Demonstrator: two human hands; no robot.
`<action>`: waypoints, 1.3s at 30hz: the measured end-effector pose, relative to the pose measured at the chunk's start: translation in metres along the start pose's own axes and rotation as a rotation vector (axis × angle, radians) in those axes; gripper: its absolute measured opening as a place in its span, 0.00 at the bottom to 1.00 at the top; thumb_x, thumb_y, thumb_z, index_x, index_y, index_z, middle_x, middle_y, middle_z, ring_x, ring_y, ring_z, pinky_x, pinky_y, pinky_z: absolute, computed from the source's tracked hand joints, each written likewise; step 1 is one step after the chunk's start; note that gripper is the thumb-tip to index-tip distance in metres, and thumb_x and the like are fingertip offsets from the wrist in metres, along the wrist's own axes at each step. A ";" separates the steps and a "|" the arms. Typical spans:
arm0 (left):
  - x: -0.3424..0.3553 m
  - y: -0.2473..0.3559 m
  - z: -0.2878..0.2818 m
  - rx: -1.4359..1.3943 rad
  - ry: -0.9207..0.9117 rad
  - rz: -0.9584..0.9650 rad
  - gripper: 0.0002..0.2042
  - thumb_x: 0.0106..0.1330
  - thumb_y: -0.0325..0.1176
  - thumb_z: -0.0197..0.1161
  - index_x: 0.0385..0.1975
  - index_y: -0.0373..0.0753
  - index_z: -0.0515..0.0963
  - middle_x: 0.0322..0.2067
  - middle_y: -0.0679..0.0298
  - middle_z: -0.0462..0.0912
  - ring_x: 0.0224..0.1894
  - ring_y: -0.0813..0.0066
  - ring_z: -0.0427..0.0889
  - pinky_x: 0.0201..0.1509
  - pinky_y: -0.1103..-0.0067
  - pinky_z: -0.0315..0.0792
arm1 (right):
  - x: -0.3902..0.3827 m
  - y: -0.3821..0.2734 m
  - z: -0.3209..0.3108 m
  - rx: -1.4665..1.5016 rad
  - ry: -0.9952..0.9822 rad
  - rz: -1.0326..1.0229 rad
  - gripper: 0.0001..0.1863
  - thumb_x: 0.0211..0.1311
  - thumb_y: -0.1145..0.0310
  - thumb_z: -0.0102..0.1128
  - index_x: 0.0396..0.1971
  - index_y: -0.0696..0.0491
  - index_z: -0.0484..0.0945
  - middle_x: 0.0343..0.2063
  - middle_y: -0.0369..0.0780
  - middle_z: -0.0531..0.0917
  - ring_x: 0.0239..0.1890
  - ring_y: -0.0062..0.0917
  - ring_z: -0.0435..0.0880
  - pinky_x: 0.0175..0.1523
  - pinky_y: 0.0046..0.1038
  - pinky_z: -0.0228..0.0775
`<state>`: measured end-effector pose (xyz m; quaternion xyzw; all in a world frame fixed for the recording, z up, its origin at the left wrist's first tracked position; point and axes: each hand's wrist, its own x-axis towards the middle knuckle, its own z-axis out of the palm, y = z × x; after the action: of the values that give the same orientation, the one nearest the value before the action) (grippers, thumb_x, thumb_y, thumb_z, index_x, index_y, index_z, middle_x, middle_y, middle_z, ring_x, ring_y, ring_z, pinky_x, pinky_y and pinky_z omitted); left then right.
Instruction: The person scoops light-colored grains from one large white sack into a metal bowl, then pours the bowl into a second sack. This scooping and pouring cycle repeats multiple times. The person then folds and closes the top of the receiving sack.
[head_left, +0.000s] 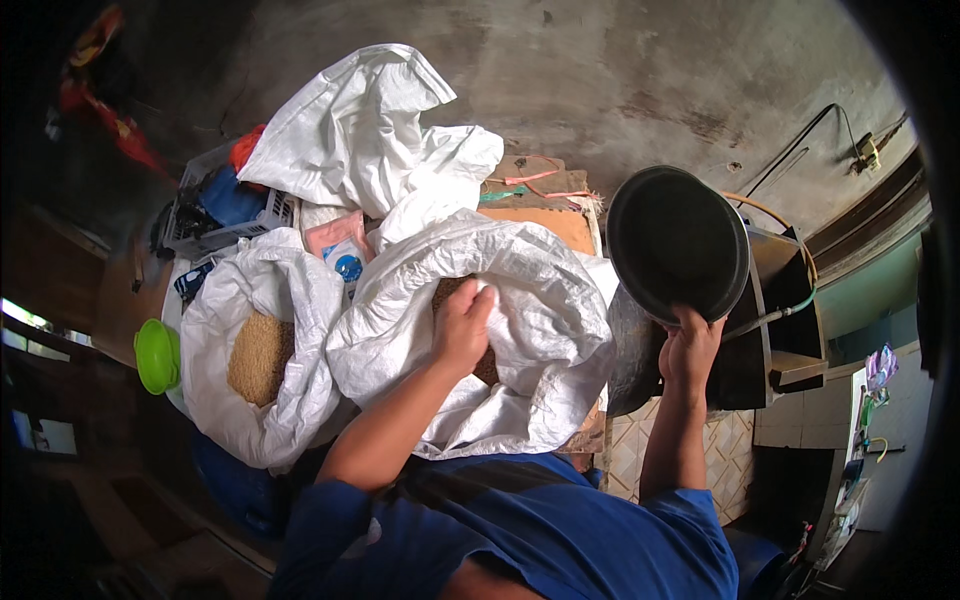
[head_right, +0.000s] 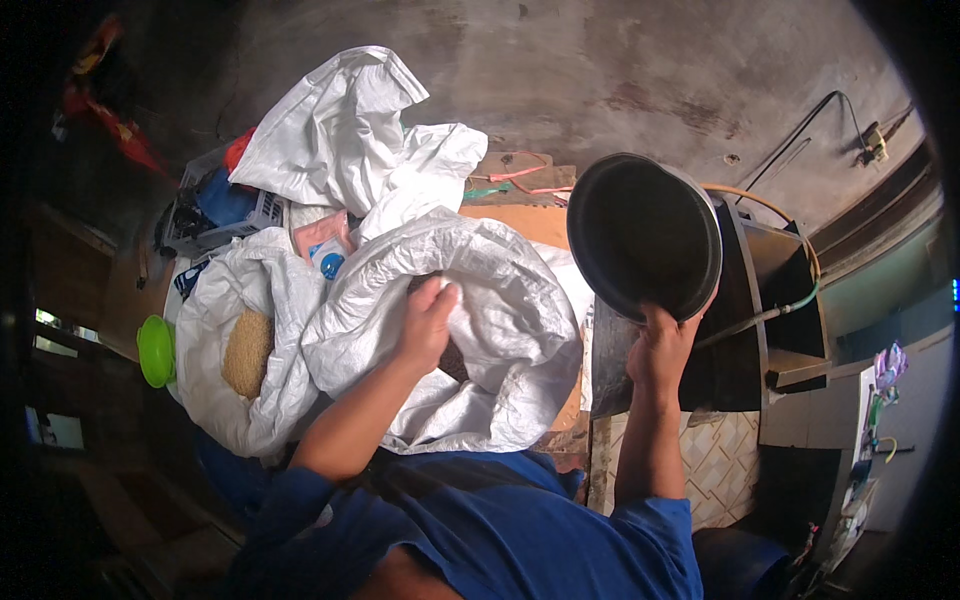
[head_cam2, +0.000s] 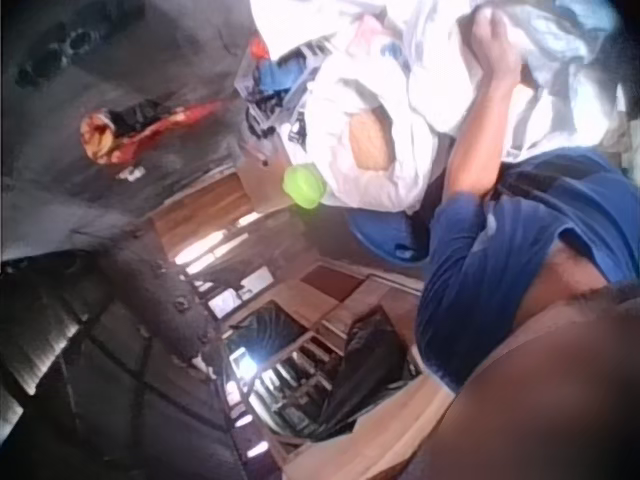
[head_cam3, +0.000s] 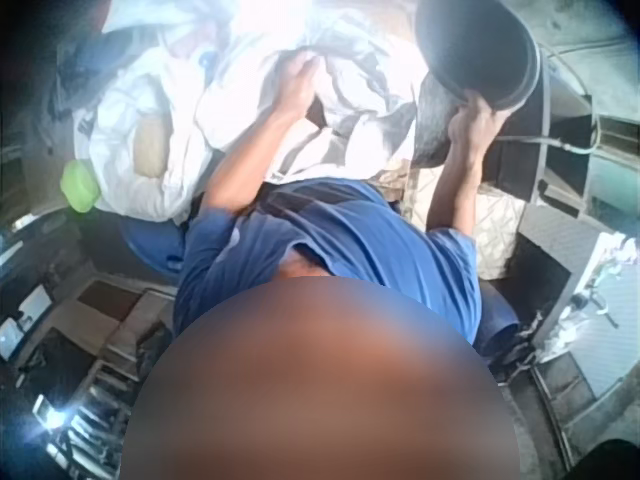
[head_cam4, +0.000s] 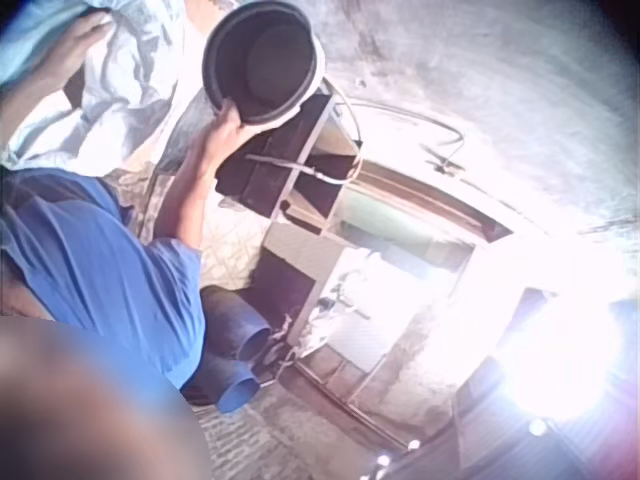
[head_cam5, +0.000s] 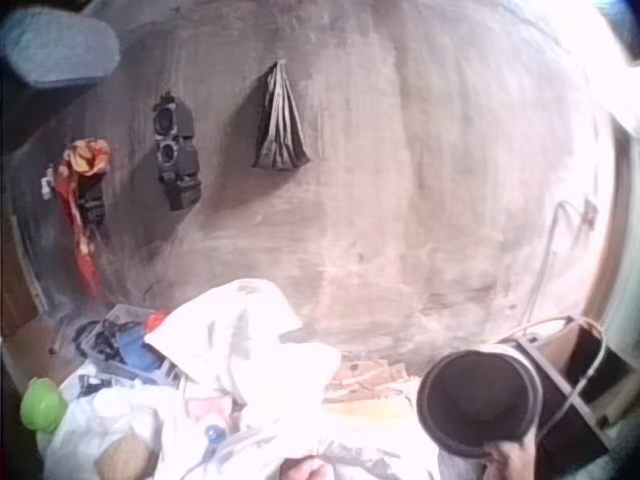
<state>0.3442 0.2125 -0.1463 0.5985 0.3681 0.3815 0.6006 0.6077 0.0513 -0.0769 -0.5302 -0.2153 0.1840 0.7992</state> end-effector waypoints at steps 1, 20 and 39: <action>-0.007 0.006 -0.013 -0.027 0.002 -0.043 0.11 0.77 0.34 0.57 0.33 0.35 0.76 0.30 0.66 0.78 0.32 0.77 0.76 0.39 0.78 0.70 | -0.001 -0.001 -0.001 0.001 -0.003 -0.011 0.45 0.51 0.84 0.55 0.74 0.51 0.57 0.64 0.41 0.73 0.65 0.30 0.73 0.70 0.32 0.62; -0.080 0.044 -0.065 0.317 0.108 0.084 0.21 0.70 0.31 0.67 0.60 0.32 0.76 0.49 0.53 0.84 0.45 0.69 0.84 0.47 0.75 0.78 | -0.053 -0.007 0.064 0.195 -0.273 0.233 0.21 0.59 0.80 0.58 0.55 0.59 0.78 0.47 0.42 0.86 0.48 0.28 0.86 0.56 0.30 0.76; -0.156 -0.003 -0.092 -0.639 0.314 -0.254 0.25 0.70 0.24 0.62 0.68 0.33 0.67 0.61 0.60 0.77 0.62 0.74 0.74 0.70 0.73 0.65 | -0.083 0.037 0.105 -1.009 -0.702 -0.440 0.57 0.42 0.92 0.56 0.78 0.53 0.48 0.67 0.63 0.59 0.64 0.60 0.68 0.65 0.45 0.70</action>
<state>0.1937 0.1127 -0.1524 0.2647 0.3897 0.4866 0.7357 0.4795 0.1024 -0.0874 -0.6922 -0.6268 0.0547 0.3535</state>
